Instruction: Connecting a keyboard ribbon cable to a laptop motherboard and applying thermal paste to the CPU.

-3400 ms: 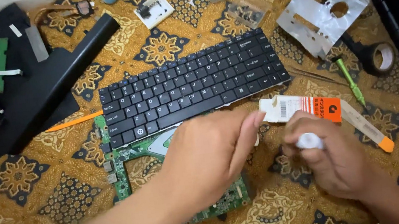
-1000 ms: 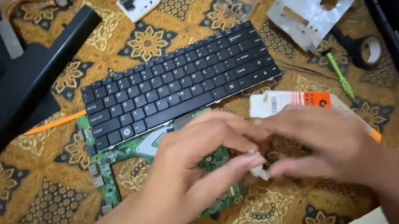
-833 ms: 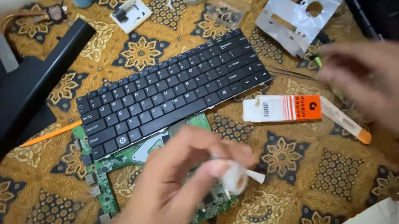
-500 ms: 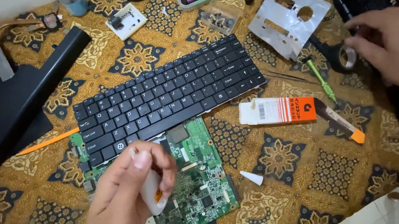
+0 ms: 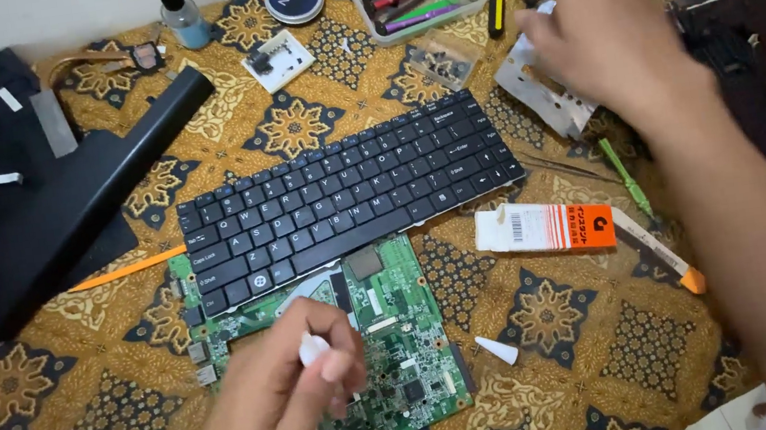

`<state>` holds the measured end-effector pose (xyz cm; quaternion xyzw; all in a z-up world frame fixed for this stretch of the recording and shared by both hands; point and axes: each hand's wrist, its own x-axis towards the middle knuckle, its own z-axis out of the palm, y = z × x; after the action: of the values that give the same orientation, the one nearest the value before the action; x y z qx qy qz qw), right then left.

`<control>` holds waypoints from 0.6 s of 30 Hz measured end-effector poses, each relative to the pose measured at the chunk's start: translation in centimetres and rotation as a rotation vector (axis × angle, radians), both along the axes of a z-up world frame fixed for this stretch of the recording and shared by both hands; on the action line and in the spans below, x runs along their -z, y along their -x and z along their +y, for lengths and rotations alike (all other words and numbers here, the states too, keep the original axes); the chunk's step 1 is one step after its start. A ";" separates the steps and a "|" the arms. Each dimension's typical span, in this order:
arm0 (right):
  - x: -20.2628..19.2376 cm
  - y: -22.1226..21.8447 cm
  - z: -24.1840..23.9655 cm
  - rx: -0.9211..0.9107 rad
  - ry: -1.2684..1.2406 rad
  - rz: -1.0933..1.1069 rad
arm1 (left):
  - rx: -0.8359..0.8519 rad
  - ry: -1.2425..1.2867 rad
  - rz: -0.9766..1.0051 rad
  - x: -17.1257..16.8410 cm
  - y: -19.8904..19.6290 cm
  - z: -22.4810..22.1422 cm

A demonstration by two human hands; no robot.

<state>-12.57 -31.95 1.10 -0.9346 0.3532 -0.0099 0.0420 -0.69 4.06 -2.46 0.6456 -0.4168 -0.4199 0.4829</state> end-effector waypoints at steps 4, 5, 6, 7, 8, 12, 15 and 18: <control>2.5 -3.2 -2.2 0.170 -0.061 0.035 | 0.124 -0.048 -0.005 1.1 0.4 1.0; 2.7 -3.4 -2.0 0.170 -0.062 0.036 | 0.124 -0.049 -0.005 0.9 0.3 1.3; 2.8 -3.7 -1.9 0.202 -0.145 -0.018 | 0.153 -0.180 0.062 0.7 0.3 1.5; 2.9 -3.9 -1.8 0.233 -0.229 -0.071 | 0.181 -0.311 0.128 0.6 0.3 1.7; 3.2 -4.0 -2.1 0.229 -0.228 -0.070 | 0.177 -0.309 0.129 1.0 0.4 1.7; 4.2 -4.2 -3.4 0.237 -0.226 -0.106 | 0.153 -0.175 -0.033 0.9 0.3 1.4; 2.2 -4.2 -1.7 0.308 -0.308 -0.132 | 0.029 -0.072 -0.008 1.7 -0.4 0.7; 2.4 -3.0 -2.9 0.302 -0.298 -0.142 | -0.047 0.004 0.029 1.4 -1.3 0.5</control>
<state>-9.55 -34.83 -1.30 -0.8514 0.4830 -0.0297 0.2023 0.64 4.52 -3.87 0.6479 -0.3953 -0.4170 0.5000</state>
